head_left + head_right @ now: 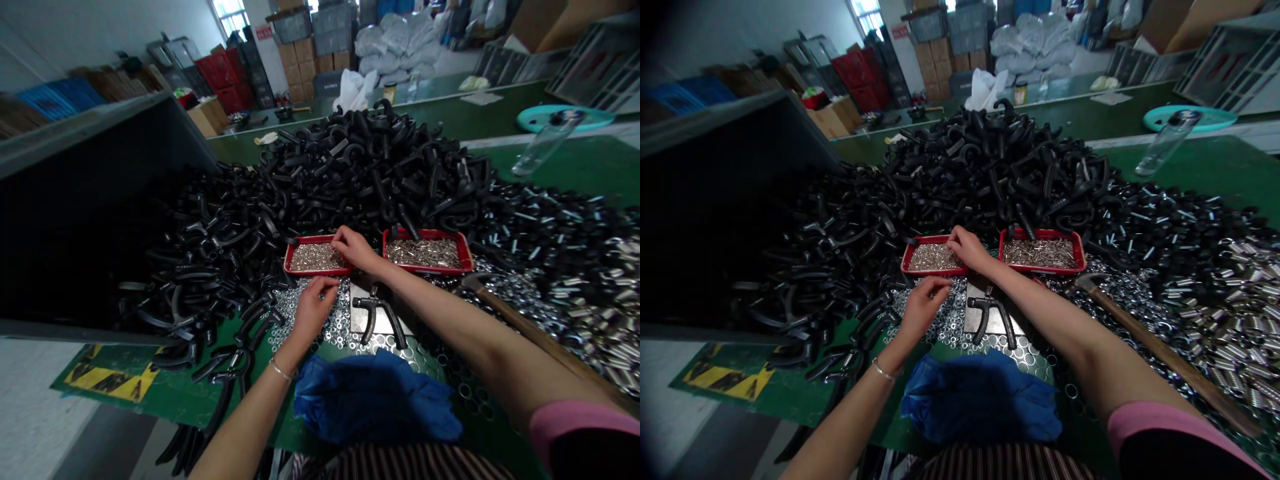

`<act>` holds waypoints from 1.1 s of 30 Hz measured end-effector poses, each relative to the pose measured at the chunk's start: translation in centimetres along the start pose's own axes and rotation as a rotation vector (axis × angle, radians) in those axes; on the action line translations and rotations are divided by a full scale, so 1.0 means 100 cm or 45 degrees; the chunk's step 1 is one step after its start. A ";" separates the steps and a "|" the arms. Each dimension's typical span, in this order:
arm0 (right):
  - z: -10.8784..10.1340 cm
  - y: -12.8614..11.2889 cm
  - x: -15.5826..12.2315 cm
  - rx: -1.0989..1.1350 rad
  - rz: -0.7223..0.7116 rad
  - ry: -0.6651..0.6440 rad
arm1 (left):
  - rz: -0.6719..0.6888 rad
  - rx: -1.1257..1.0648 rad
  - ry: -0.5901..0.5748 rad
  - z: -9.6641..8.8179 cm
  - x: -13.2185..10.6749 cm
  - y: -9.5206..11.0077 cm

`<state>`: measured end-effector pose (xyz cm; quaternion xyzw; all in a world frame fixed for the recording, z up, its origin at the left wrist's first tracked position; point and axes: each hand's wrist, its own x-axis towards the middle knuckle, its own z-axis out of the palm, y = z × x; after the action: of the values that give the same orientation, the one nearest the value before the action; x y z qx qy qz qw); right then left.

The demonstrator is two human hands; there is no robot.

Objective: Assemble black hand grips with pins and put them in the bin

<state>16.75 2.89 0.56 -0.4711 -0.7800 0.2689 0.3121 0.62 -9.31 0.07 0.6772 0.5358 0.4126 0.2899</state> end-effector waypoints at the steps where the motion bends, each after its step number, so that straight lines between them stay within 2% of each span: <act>1: -0.009 0.001 -0.012 0.102 0.016 0.012 | -0.024 -0.013 -0.070 0.006 -0.010 0.006; 5: -0.045 0.012 -0.087 0.663 0.249 0.066 | -0.188 -0.163 -0.217 0.029 -0.029 0.022; 9: -0.067 0.022 -0.164 0.618 0.489 0.123 | -0.285 -0.393 -0.215 0.045 -0.025 0.028; 11: -0.070 0.025 -0.190 0.561 0.523 0.115 | -0.309 -0.447 -0.200 0.050 -0.022 0.028; 13: -0.067 0.027 -0.204 0.539 0.507 0.080 | -0.223 -0.343 -0.193 0.053 -0.022 0.026; 16: -0.057 0.029 -0.210 0.657 0.508 0.064 | -0.044 -0.057 -0.195 0.052 -0.023 0.024; 20: -0.046 0.026 -0.203 0.800 0.555 0.063 | 0.045 0.202 -0.267 0.053 -0.021 0.027; 25: -0.043 0.023 -0.193 0.836 0.583 0.096 | 0.321 0.569 -0.336 0.064 -0.012 0.027; 29: -0.045 0.030 -0.194 0.877 0.640 0.165 | 0.443 0.729 -0.331 0.071 -0.010 0.023; 33: -0.045 0.036 -0.197 0.881 0.656 0.150 | 0.469 0.764 -0.300 0.071 -0.013 0.018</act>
<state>29.26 -12.88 -3.67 -0.5325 -0.4817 0.5563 0.4182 7.57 -10.67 -2.21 0.8600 0.4651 0.2017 0.0592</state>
